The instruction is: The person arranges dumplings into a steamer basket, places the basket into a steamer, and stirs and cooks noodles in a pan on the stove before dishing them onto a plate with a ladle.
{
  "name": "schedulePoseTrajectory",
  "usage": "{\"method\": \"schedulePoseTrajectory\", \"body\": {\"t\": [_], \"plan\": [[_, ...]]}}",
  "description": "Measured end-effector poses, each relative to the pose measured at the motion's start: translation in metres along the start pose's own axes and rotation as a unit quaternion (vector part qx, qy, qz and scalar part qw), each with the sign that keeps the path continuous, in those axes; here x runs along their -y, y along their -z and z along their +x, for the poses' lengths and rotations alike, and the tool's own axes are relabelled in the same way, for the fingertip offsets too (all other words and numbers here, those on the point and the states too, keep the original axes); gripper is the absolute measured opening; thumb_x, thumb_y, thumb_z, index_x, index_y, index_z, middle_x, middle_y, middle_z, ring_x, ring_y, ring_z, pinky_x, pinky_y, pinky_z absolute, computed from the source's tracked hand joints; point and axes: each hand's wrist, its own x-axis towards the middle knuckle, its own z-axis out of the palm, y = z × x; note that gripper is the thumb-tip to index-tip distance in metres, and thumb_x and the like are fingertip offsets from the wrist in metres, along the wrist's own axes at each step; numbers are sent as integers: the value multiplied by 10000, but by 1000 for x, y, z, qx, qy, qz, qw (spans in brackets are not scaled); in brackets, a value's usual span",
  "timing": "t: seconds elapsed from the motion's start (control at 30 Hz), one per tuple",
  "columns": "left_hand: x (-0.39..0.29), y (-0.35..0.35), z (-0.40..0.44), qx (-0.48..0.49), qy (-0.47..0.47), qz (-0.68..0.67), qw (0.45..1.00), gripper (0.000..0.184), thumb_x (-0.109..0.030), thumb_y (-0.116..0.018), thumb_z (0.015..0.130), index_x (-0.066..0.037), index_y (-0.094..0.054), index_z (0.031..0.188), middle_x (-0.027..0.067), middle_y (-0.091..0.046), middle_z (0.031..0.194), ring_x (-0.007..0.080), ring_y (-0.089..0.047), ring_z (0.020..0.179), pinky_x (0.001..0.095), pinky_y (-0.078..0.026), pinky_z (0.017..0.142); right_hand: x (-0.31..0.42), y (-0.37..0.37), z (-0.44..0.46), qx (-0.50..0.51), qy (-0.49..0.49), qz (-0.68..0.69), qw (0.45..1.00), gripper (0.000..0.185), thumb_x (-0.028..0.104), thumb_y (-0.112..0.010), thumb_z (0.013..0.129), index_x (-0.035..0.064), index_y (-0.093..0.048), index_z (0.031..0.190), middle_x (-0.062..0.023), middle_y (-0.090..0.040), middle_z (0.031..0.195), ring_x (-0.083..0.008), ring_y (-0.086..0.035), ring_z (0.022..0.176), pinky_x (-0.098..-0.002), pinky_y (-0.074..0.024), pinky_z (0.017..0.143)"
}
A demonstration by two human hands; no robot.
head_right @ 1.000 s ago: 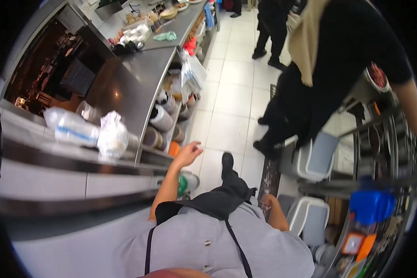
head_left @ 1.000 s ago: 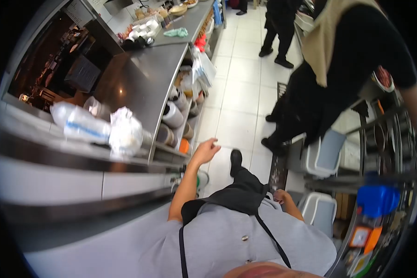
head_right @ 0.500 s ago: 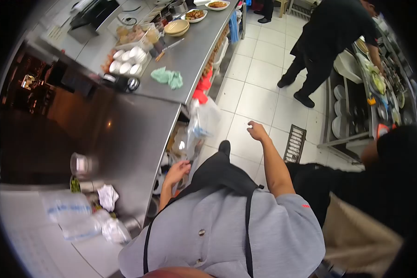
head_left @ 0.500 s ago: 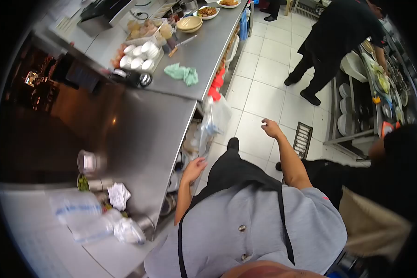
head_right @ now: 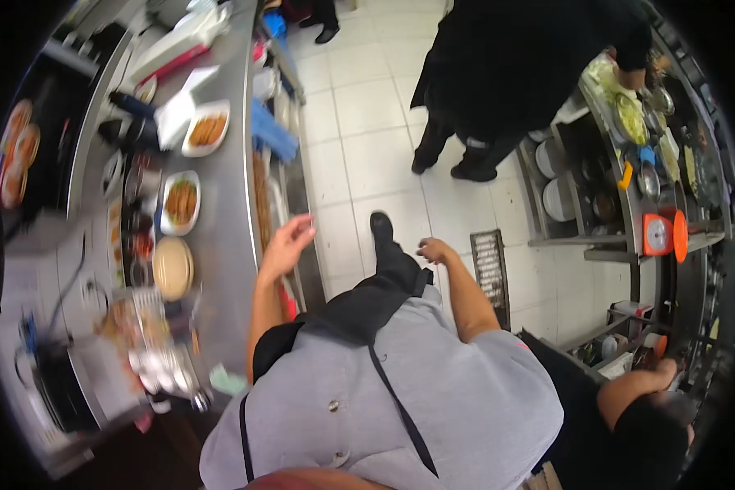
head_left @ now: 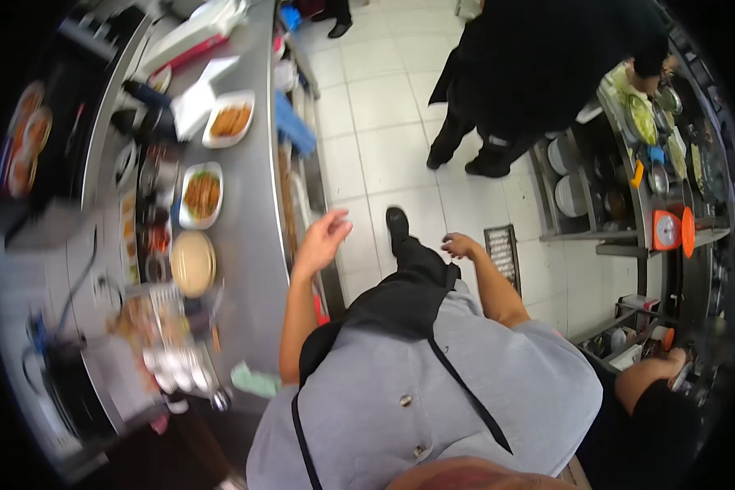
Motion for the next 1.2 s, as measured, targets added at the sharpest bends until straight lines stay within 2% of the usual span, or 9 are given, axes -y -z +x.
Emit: {"method": "schedulePoseTrajectory", "body": {"t": [0.13, 0.17, 0.27, 0.5, 0.63, 0.73, 1.0, 1.17, 1.2], "plan": [[11, 17, 101, -17, 84, -165, 983, 362, -179, -657, 954, 17, -602, 1253, 93, -686, 1007, 156, -632, 928, 284, -492, 867, 145, 65, 111, -72, 217, -151, 962, 432, 294, -676, 838, 26, -640, 1175, -180, -708, 884, -279, -693, 728, -406, -550, 697], [2, 26, 121, -21, 91, -173, 980, 351, -167, -650, 960, 19, -600, 1254, 92, -685, 1015, 152, -631, 936, 282, -491, 873, 194, 87, 121, -38, 189, -137, 972, 460, 348, -662, 828, 37, -658, 1168, -235, -691, 1076, -376, -669, 994, -440, -531, 873], [-38, 65, 172, -19, 113, -202, 973, 347, -155, -624, 981, 34, -581, 1269, 112, -687, 1048, 166, -644, 986, 296, -495, 913, 309, 154, 182, -22, 254, -222, 941, 453, 313, -654, 857, 37, -626, 1216, -233, -666, 1158, -381, -620, 1107, -444, -489, 946], [-56, 159, 377, -75, 56, -305, 948, 333, -121, -540, 1018, 39, -544, 1310, 166, -673, 1130, 226, -654, 1054, 358, -504, 982, 460, 321, 355, -96, 202, -220, 949, 418, 266, -600, 870, 18, -633, 1204, -240, -667, 1161, -418, -614, 1106, -457, -484, 964], [-106, 210, 519, -47, 109, -278, 953, 335, -126, -546, 1018, 32, -545, 1313, 151, -666, 1136, 211, -643, 1060, 347, -503, 979, 454, 404, 452, -146, 122, -226, 955, 384, 242, -595, 862, 15, -645, 1167, -220, -704, 1021, -384, -678, 937, -453, -547, 807], [-109, 229, 619, -14, 142, -232, 962, 337, -131, -554, 1016, 32, -546, 1311, 136, -670, 1111, 192, -638, 1036, 326, -496, 974, 462, 477, 463, -88, -53, -37, 994, 342, 232, -599, 866, 19, -648, 1130, -137, -678, 780, -207, -640, 612, -351, -519, 504], [7, 208, 776, -15, 365, -188, 912, 284, -234, -628, 989, 5, -601, 1141, 88, -663, 900, 141, -619, 784, 275, -517, 742, 379, 677, 558, -225, -79, 325, 915, 255, 197, -585, 919, 56, -643, 1123, -92, -683, 859, -159, -652, 711, -315, -535, 570], [122, 178, 781, 42, 327, -23, 944, 294, -333, -567, 1011, -47, -599, 950, 57, -575, 721, 168, -539, 622, 313, -476, 613, 262, 859, 674, -311, -87, 442, 837, 183, 185, -564, 932, 40, -648, 1005, -78, -664, 787, -151, -633, 649, -304, -530, 560], [110, 167, 801, 144, 328, 52, 932, 286, -309, -568, 1000, -28, -621, 999, 103, -606, 755, 224, -581, 673, 345, -489, 653, 235, 891, 703, -338, -90, 457, 818, 176, 182, -555, 939, 37, -652, 957, -73, -654, 752, -152, -627, 630, -302, -529, 556]]}}
